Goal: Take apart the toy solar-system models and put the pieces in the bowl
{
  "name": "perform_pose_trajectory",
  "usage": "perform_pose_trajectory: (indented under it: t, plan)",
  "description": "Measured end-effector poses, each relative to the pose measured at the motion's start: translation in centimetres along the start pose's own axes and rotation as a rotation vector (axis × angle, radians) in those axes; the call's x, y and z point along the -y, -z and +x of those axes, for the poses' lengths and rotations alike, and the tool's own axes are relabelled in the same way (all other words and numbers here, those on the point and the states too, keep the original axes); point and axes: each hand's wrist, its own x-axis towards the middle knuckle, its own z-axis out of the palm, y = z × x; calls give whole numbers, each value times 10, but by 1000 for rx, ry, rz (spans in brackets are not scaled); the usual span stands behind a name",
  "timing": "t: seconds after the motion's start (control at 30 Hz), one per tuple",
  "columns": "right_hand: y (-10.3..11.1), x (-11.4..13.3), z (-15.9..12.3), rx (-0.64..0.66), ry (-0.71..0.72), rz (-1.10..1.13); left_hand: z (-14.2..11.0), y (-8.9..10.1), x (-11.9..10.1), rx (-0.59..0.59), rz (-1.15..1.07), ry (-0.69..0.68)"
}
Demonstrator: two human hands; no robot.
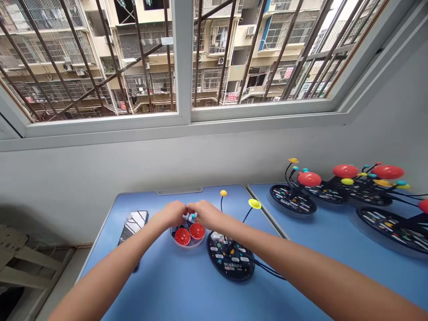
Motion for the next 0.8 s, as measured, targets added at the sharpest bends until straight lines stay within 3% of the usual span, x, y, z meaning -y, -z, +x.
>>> perform_pose_trajectory:
  t: [0.13,0.27,0.37,0.47,0.53,0.6,0.7,0.8]
  plan:
    - [12,-1,-13,-60,-41,59,-3,3,4,-53,7,39]
    - [42,-8,-51,-200,-90,121,-18,10,-3,-219,-28,99]
    - [63,-20,-93,-331,-164,134,-42,4,-22,-340,-87,98]
    - [71,-34,-131,-407,-241,147,-68,-19,-51,-375,-176,22]
    - [68,-41,-147,-397,-271,162,-80,-41,-71,-371,-339,-46]
    - [60,-44,-155,-343,-276,182,-82,-61,-89,-373,-535,-29]
    - [42,-42,-150,-216,-258,194,-69,-83,-109,-394,-668,84]
    - [28,-35,-135,-100,-245,140,-48,-91,-120,-392,-691,139]
